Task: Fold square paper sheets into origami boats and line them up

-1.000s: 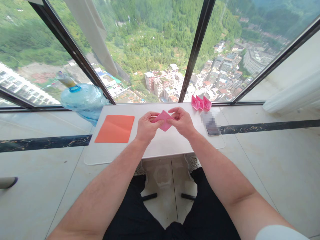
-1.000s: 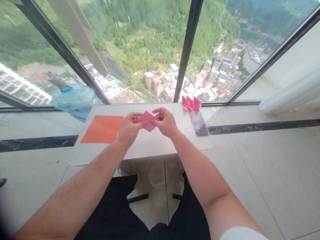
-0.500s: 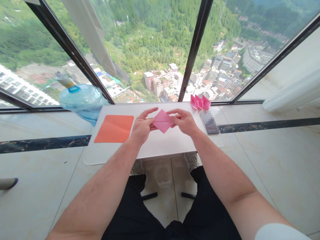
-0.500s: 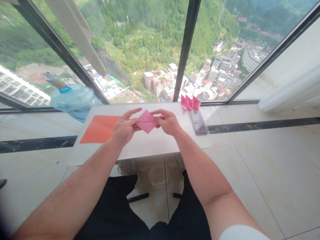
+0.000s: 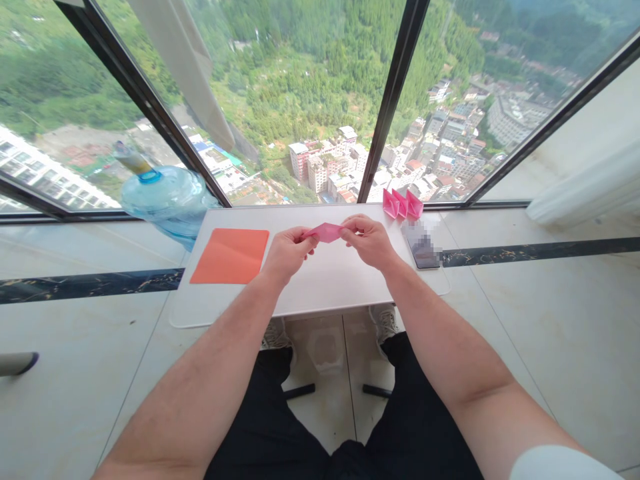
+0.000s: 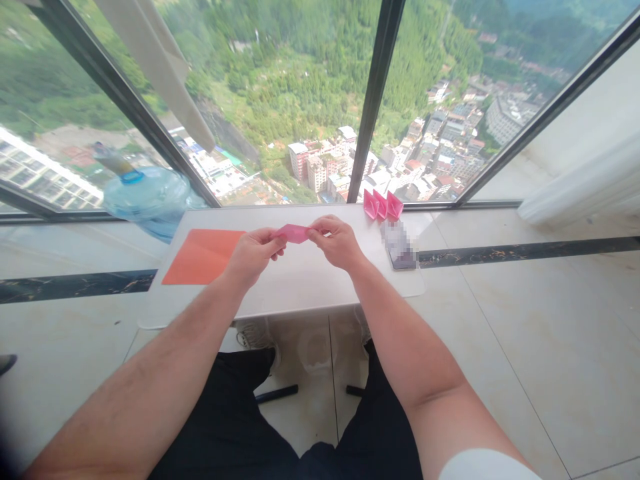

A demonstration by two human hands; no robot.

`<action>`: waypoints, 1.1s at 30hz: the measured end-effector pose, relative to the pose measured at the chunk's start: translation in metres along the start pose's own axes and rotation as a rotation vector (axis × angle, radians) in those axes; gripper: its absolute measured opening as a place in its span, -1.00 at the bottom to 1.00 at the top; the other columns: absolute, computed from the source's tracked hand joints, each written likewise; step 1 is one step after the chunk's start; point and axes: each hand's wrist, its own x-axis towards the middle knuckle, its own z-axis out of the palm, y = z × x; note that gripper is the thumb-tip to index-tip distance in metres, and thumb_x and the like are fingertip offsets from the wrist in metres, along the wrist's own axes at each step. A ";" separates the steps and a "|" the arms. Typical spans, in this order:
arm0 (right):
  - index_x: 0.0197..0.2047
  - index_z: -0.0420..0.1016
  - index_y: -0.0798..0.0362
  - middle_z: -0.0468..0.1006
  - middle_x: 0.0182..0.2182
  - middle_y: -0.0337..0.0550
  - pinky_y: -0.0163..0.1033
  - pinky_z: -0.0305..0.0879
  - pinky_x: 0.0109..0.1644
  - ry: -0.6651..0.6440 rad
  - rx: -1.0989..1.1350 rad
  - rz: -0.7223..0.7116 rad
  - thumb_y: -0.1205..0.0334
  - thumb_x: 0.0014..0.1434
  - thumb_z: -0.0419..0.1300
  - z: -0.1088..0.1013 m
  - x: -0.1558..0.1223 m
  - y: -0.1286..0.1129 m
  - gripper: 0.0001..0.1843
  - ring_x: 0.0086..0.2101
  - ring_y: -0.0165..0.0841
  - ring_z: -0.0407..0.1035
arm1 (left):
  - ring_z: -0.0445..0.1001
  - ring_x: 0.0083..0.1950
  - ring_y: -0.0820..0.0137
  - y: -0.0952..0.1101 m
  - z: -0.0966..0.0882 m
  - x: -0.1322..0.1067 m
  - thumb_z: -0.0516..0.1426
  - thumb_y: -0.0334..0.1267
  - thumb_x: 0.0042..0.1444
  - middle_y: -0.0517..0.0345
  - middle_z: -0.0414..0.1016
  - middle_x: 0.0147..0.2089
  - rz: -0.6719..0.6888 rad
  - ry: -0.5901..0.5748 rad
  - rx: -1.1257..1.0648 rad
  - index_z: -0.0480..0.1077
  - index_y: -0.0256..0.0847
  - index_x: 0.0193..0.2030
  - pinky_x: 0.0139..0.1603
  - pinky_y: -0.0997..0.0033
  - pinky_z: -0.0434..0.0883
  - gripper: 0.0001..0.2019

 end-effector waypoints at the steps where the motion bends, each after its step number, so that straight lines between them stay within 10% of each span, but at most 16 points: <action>1: -0.37 0.56 0.06 0.54 -0.45 -0.20 -0.31 0.38 -0.42 -0.002 0.006 0.031 0.00 0.12 0.32 0.001 -0.001 -0.002 -0.72 -0.49 -0.44 0.38 | 0.37 -0.52 0.48 -0.001 0.001 0.001 0.30 -0.10 -0.01 0.22 0.45 -0.55 0.023 0.031 0.042 0.55 -0.24 -0.38 -0.47 0.46 0.30 -0.78; 17: -0.33 0.56 0.13 0.55 -0.57 -0.18 -0.31 0.36 -0.50 -0.187 0.182 0.129 -0.06 0.14 0.30 0.001 -0.003 -0.002 -0.64 -0.56 -0.41 0.42 | 0.52 -0.45 0.37 0.004 0.003 -0.004 0.34 -0.18 -0.07 0.11 0.56 -0.51 0.034 -0.035 -0.110 0.53 -0.28 -0.31 -0.44 0.43 0.38 -0.77; 33: -0.51 0.39 0.06 0.39 -0.66 -0.33 -0.37 0.22 -0.57 -0.102 0.081 0.150 0.25 0.03 0.22 0.010 -0.009 -0.010 -0.87 -0.61 -0.45 0.35 | 0.39 -0.55 0.46 0.002 0.007 -0.006 0.28 -0.28 -0.05 0.20 0.47 -0.59 0.068 -0.059 -0.134 0.50 -0.25 -0.35 -0.51 0.47 0.29 -0.88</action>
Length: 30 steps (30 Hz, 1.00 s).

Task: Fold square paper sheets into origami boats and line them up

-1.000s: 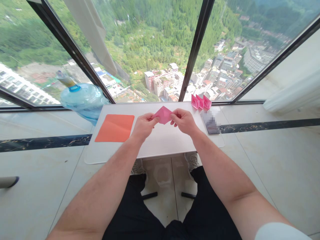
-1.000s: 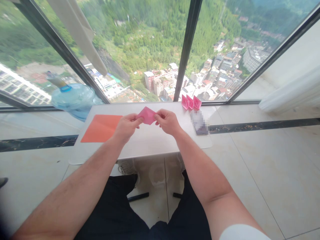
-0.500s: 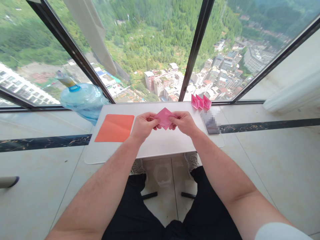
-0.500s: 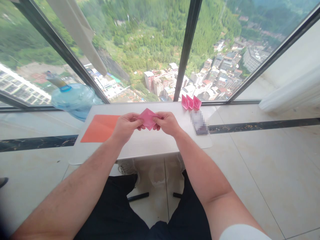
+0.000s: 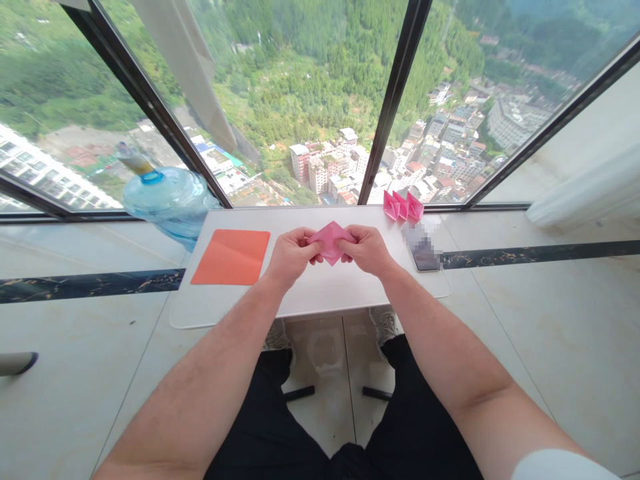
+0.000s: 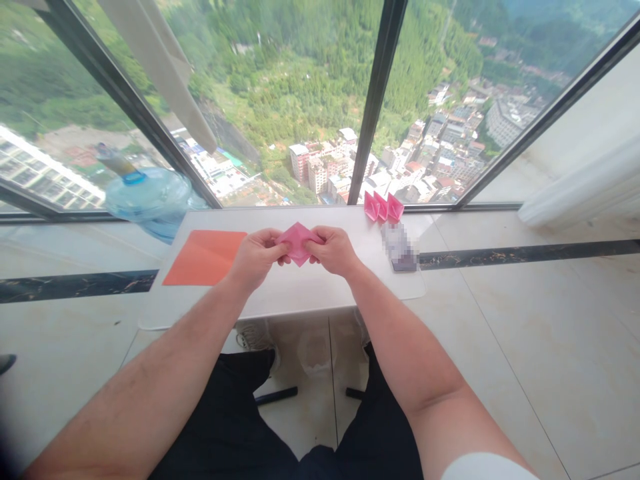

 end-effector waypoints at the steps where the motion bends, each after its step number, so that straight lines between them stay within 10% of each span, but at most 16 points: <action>1: -0.51 0.39 0.06 0.38 -0.67 -0.33 -0.37 0.22 -0.57 0.012 -0.001 -0.007 0.26 0.02 0.21 0.000 0.000 0.000 -0.88 -0.61 -0.45 0.34 | 0.41 -0.55 0.45 0.001 0.000 0.000 0.28 -0.27 -0.05 0.18 0.48 -0.59 -0.014 0.000 -0.009 0.51 -0.26 -0.34 -0.51 0.46 0.30 -0.86; 14: -0.58 0.32 0.04 0.34 -0.71 -0.36 -0.39 0.08 -0.63 0.085 -0.090 -0.009 0.27 -0.02 0.21 0.002 -0.002 -0.002 -0.83 -0.65 -0.50 0.22 | 0.52 -0.48 0.37 0.003 -0.001 -0.002 0.23 -0.24 0.01 0.09 0.56 -0.52 -0.038 -0.075 0.003 0.58 -0.28 -0.26 -0.49 0.44 0.36 -0.81; 22: -0.09 0.64 0.12 0.61 -0.52 -0.20 -0.30 0.41 -0.46 -0.128 0.199 0.040 0.20 0.05 0.26 -0.014 -0.001 -0.002 -0.65 -0.51 -0.36 0.51 | 0.53 -0.51 0.36 0.006 -0.003 -0.002 0.25 -0.23 -0.01 0.13 0.54 -0.56 -0.010 0.029 0.013 0.57 -0.27 -0.22 -0.52 0.44 0.36 -0.78; 30: -0.21 0.70 0.09 0.67 -0.46 -0.13 -0.21 0.54 -0.31 -0.131 0.317 0.081 0.27 -0.03 0.29 -0.020 0.000 0.005 -0.72 -0.45 -0.31 0.57 | 0.56 -0.47 0.33 0.007 -0.006 -0.003 0.23 -0.30 -0.07 0.10 0.56 -0.53 0.007 0.010 -0.047 0.56 -0.27 -0.28 -0.47 0.41 0.39 -0.82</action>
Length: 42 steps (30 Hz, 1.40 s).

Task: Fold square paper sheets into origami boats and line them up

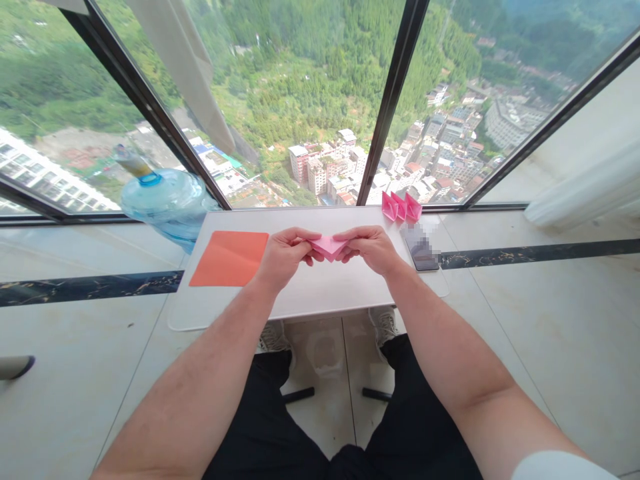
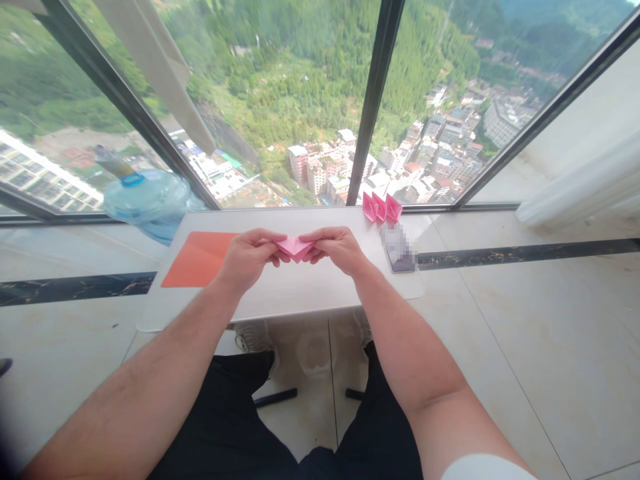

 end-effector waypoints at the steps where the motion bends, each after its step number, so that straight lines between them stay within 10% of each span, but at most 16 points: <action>1: -0.23 0.70 0.09 0.67 -0.46 -0.13 -0.20 0.54 -0.30 -0.002 0.010 -0.002 0.27 -0.04 0.30 0.000 0.000 0.001 -0.74 -0.45 -0.31 0.57 | 0.57 -0.47 0.32 0.000 0.000 0.000 0.24 -0.30 -0.07 0.09 0.56 -0.53 -0.002 -0.005 -0.006 0.55 -0.27 -0.29 -0.46 0.39 0.40 -0.83; 19: -0.38 0.67 0.11 0.64 -0.46 -0.14 -0.22 0.49 -0.28 -0.012 -0.140 -0.099 0.22 0.04 0.30 0.007 -0.001 -0.002 -0.85 -0.44 -0.36 0.49 | 0.44 -0.53 0.44 -0.003 0.000 -0.002 0.34 -0.22 -0.10 0.23 0.47 -0.56 0.069 0.065 0.164 0.41 -0.20 -0.44 -0.49 0.47 0.31 -0.80; 25: -0.07 0.59 0.06 0.67 -0.36 -0.15 -0.25 0.42 -0.29 0.112 -0.296 -0.175 0.05 0.02 0.41 0.018 0.002 0.007 -0.58 -0.37 -0.34 0.50 | 0.49 -0.36 0.41 -0.012 0.004 0.000 0.36 -0.14 -0.05 0.17 0.57 -0.38 0.138 0.092 0.260 0.57 -0.21 -0.19 -0.30 0.43 0.42 -0.71; 42: -0.41 0.64 0.09 0.61 -0.49 -0.18 -0.27 0.31 -0.32 0.198 -0.428 -0.243 0.03 0.09 0.34 0.023 0.003 0.013 -0.73 -0.43 -0.36 0.41 | 0.37 -0.50 0.48 -0.011 0.013 0.001 0.37 -0.21 -0.13 0.19 0.51 -0.51 0.020 0.116 0.151 0.55 -0.25 -0.38 -0.46 0.45 0.31 -0.80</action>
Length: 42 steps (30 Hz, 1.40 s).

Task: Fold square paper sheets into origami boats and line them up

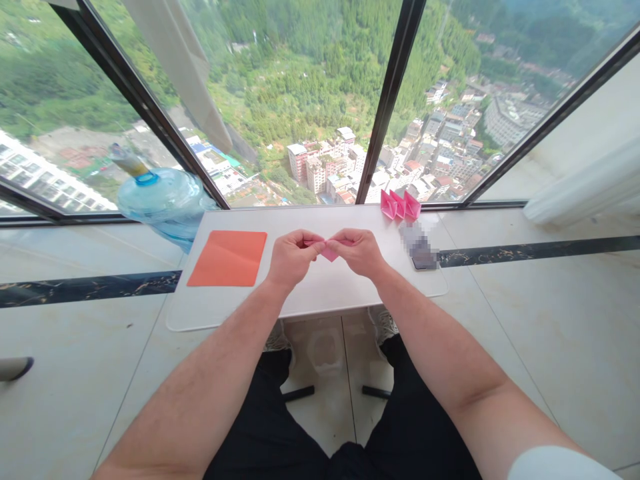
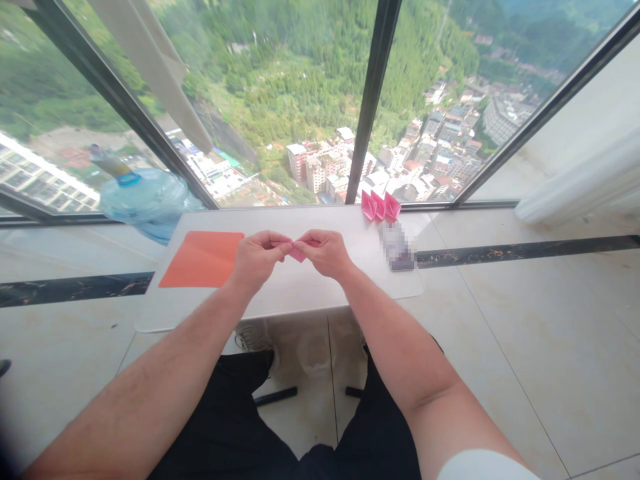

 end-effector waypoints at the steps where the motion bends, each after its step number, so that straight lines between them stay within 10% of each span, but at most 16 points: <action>1: -0.41 0.64 0.09 0.60 -0.49 -0.18 -0.26 0.31 -0.32 0.011 -0.001 0.002 0.02 0.08 0.34 0.000 0.000 0.000 -0.72 -0.43 -0.36 0.41 | 0.37 -0.50 0.48 0.000 0.000 0.000 0.38 -0.20 -0.15 0.19 0.51 -0.50 -0.019 0.002 -0.031 0.54 -0.25 -0.37 -0.46 0.45 0.31 -0.78; 14: -0.42 0.62 0.08 0.59 -0.50 -0.19 -0.26 0.31 -0.32 0.066 0.036 0.002 0.04 0.07 0.34 0.001 0.001 0.003 -0.74 -0.42 -0.37 0.40 | 0.30 -0.54 0.52 -0.007 0.003 0.003 0.38 -0.24 -0.15 0.21 0.40 -0.62 -0.073 0.002 -0.322 0.58 -0.26 -0.40 -0.51 0.48 0.13 -0.83; 42: -0.39 0.63 0.09 0.61 -0.47 -0.16 -0.25 0.32 -0.31 0.041 0.057 0.058 0.03 0.04 0.34 0.001 0.001 -0.001 -0.73 -0.40 -0.34 0.41 | 0.40 -0.52 0.47 0.001 -0.011 0.000 0.33 -0.17 -0.02 0.13 0.54 -0.54 0.015 0.005 -0.123 0.46 -0.24 -0.49 -0.43 0.43 0.33 -0.79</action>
